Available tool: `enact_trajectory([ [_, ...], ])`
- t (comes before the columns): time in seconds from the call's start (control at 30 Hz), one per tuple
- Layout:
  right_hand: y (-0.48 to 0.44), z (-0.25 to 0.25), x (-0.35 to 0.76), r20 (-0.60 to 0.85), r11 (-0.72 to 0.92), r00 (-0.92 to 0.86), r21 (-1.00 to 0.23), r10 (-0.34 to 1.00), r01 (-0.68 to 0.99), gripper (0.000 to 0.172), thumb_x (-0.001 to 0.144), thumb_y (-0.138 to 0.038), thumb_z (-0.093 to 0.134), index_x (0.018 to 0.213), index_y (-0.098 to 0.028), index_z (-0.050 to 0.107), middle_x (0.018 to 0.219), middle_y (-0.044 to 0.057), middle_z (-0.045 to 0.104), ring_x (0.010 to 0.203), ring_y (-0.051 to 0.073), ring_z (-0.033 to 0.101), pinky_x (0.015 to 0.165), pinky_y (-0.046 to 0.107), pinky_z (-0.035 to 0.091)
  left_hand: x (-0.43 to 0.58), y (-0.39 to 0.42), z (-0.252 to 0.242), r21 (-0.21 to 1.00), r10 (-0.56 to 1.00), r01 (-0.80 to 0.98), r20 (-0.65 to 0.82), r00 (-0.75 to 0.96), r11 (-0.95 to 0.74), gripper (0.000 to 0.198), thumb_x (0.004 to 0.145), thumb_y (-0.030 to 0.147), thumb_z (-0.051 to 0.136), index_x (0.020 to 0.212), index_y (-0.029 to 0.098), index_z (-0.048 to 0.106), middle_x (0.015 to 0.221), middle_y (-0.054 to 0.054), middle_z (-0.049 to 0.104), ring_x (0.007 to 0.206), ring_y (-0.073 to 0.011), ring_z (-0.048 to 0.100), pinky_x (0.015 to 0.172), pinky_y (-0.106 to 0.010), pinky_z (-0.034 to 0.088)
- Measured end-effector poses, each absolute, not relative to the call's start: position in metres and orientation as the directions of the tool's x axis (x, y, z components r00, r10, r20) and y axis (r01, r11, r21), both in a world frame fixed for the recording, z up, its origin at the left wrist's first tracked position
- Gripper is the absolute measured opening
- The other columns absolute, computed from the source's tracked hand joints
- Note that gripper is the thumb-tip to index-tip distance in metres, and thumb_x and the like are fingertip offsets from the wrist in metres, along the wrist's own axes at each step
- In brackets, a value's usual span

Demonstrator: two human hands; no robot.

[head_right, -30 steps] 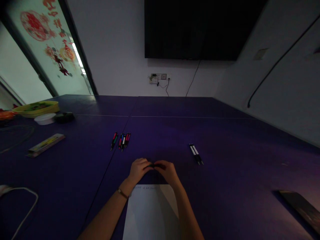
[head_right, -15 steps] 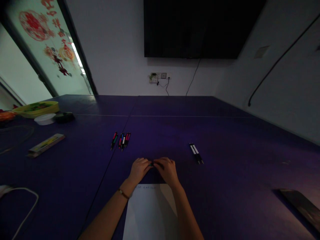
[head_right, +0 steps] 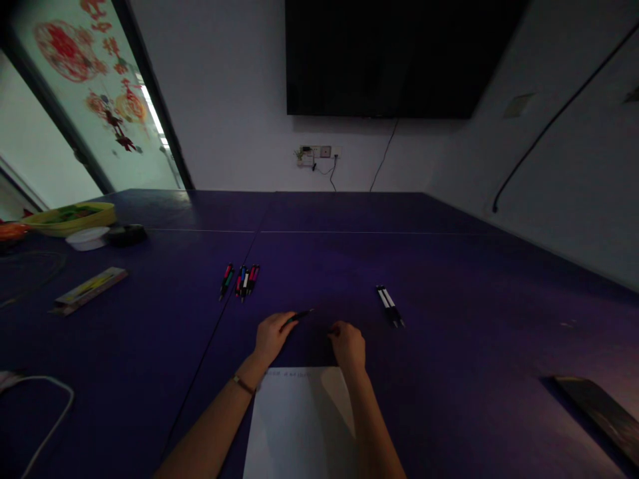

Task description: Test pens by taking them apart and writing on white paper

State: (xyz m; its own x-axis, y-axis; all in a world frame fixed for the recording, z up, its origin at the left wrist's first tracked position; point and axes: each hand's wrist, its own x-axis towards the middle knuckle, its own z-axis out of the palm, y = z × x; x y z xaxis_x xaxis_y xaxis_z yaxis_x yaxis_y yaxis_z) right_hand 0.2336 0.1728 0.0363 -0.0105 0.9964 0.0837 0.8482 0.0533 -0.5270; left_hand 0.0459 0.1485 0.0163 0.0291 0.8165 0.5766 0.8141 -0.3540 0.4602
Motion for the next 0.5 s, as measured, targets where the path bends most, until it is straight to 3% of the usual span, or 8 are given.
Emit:
enact_trajectory([
  [0.13,0.173,0.038,0.231,0.165,0.095,0.027,-0.686,0.986,0.721,0.015,0.066,-0.018,0.055,0.078,-0.021,0.063,0.066,0.002,0.066,0.066,0.019,0.062,0.057,0.027,0.042,0.046,0.148,0.018,0.437,0.818,0.822,0.572,0.060,-0.366,0.022,0.082,0.032,0.046,0.095,0.021,0.060,0.078,-0.001,0.065,0.071,-0.0134,0.059,0.065,-0.026,0.045],
  [0.23,0.174,0.039,0.226,0.154,0.099,0.114,-0.917,0.982,0.386,0.018,0.066,-0.029,0.057,0.080,-0.019,0.060,0.067,0.002,0.064,0.060,0.018,0.062,0.054,0.028,0.046,0.046,0.147,0.018,0.399,0.816,0.840,0.571,0.086,-0.368,0.022,0.082,0.033,0.047,0.095,0.021,0.061,0.075,-0.001,0.065,0.070,-0.0137,0.058,0.063,-0.026,0.044],
  [0.33,0.174,0.043,0.222,0.115,0.101,0.128,-0.988,0.985,0.113,0.028,0.059,-0.040,0.064,0.075,-0.018,0.058,0.065,0.002,0.063,0.056,0.018,0.062,0.051,0.029,0.048,0.047,0.147,0.020,0.370,0.805,0.844,0.582,0.115,-0.388,0.022,0.081,0.033,0.048,0.094,0.022,0.061,0.077,-0.002,0.065,0.071,-0.0143,0.058,0.063,-0.027,0.043],
  [0.5,0.174,0.049,0.223,0.187,0.168,0.101,-0.970,0.977,0.178,0.029,0.053,-0.043,0.068,0.064,-0.017,0.061,0.062,0.004,0.064,0.060,0.018,0.060,0.057,0.030,0.048,0.048,0.146,0.022,0.370,0.794,0.826,0.591,0.145,-0.426,0.023,0.082,0.034,0.045,0.094,0.022,0.061,0.077,-0.002,0.065,0.070,-0.0138,0.057,0.064,-0.027,0.042],
])
